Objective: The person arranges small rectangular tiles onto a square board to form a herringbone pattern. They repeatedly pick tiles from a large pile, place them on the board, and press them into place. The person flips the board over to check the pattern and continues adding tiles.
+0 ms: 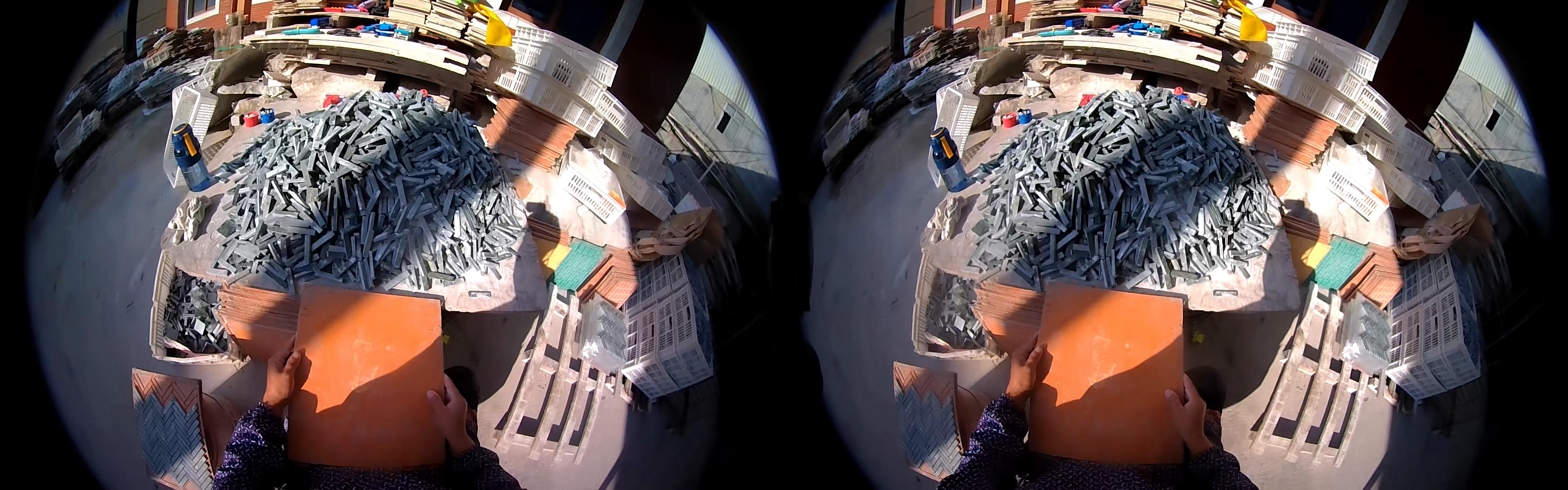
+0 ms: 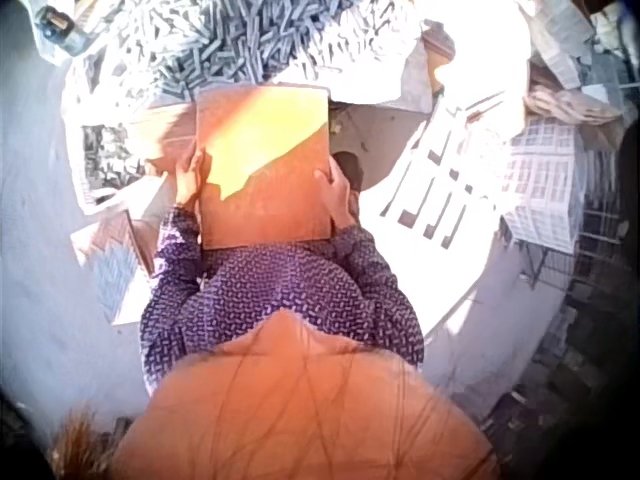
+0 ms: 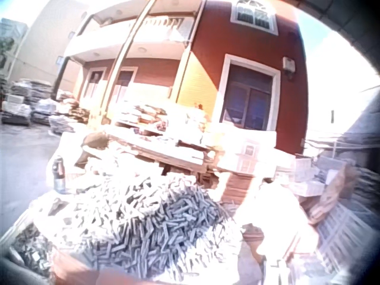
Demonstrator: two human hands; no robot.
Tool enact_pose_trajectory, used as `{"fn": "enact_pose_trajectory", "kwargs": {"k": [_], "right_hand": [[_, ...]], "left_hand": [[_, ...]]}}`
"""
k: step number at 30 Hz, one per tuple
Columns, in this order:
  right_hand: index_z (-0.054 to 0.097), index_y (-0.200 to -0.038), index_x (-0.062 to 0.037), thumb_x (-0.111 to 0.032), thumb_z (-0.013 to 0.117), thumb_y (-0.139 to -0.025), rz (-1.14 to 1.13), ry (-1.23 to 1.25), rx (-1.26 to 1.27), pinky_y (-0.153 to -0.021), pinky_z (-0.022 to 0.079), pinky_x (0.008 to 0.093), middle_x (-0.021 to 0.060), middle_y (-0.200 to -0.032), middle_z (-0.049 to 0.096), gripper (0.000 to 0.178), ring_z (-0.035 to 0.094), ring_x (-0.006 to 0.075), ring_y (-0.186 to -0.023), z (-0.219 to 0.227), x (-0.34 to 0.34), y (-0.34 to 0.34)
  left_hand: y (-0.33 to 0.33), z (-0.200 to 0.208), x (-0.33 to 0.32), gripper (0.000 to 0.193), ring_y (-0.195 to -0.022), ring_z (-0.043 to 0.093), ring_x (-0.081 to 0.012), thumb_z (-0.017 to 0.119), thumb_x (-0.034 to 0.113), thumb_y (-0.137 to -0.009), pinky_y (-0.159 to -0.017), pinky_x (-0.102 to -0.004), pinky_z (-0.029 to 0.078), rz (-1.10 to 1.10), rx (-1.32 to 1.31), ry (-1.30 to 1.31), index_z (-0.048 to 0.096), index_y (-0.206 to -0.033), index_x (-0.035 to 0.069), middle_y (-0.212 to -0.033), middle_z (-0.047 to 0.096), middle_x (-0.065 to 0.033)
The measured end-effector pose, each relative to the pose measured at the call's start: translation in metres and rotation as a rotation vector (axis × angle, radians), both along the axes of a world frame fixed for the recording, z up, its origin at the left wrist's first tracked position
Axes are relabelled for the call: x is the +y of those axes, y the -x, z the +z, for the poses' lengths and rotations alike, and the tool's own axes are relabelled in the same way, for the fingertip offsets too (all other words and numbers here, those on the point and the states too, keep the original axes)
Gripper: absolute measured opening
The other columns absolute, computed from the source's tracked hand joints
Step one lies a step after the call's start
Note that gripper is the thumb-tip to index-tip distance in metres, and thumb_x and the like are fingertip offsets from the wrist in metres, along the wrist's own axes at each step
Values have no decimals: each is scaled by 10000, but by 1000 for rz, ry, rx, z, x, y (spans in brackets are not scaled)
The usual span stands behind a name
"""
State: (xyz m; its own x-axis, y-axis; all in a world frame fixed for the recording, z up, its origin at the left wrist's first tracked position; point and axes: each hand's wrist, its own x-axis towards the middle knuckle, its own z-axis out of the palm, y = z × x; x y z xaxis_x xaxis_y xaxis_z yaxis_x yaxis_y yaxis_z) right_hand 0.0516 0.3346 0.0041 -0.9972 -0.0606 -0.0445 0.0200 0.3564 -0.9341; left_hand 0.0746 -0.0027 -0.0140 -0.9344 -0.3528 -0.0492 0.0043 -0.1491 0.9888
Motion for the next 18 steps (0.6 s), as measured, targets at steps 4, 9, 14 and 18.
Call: {"fn": "enact_pose_trajectory", "kwargs": {"k": [4,9,14,18], "right_hand": [[465,-1275,12,-217,599,-866,74,-52,-59,-897,455,328,202,-1132,614,487,591,215,-1079,13,-3,31],[487,-1246,-20,-278,565,-917,13,-130,100,-807,474,323,132,-1027,637,425,603,195,-963,-9,-12,129],[529,-1226,-79,-196,548,-897,-17,-292,147,-729,490,374,144,-913,643,350,607,287,-877,-4,-40,182],[619,-1143,-99,-120,560,-835,90,-870,620,-729,479,416,158,-853,625,314,569,345,-818,0,-42,176]], "left_hand": [[21,5,-16,402,-990,558,-168,519,78,-904,-883,-273,425,18,-131,116,493,-1294,-19,-1076,622,-106],[101,40,-15,380,-1060,565,-327,551,78,-856,-920,-374,444,93,85,970,548,-1232,19,-1125,607,-165],[133,30,-33,315,-1098,528,-391,560,83,-845,-953,-420,431,-113,19,1055,574,-1152,16,-1154,578,-180],[127,25,-20,288,-1127,512,-399,545,72,-849,-964,-429,424,-58,41,1113,566,-1125,-6,-1140,577,-195]]}}
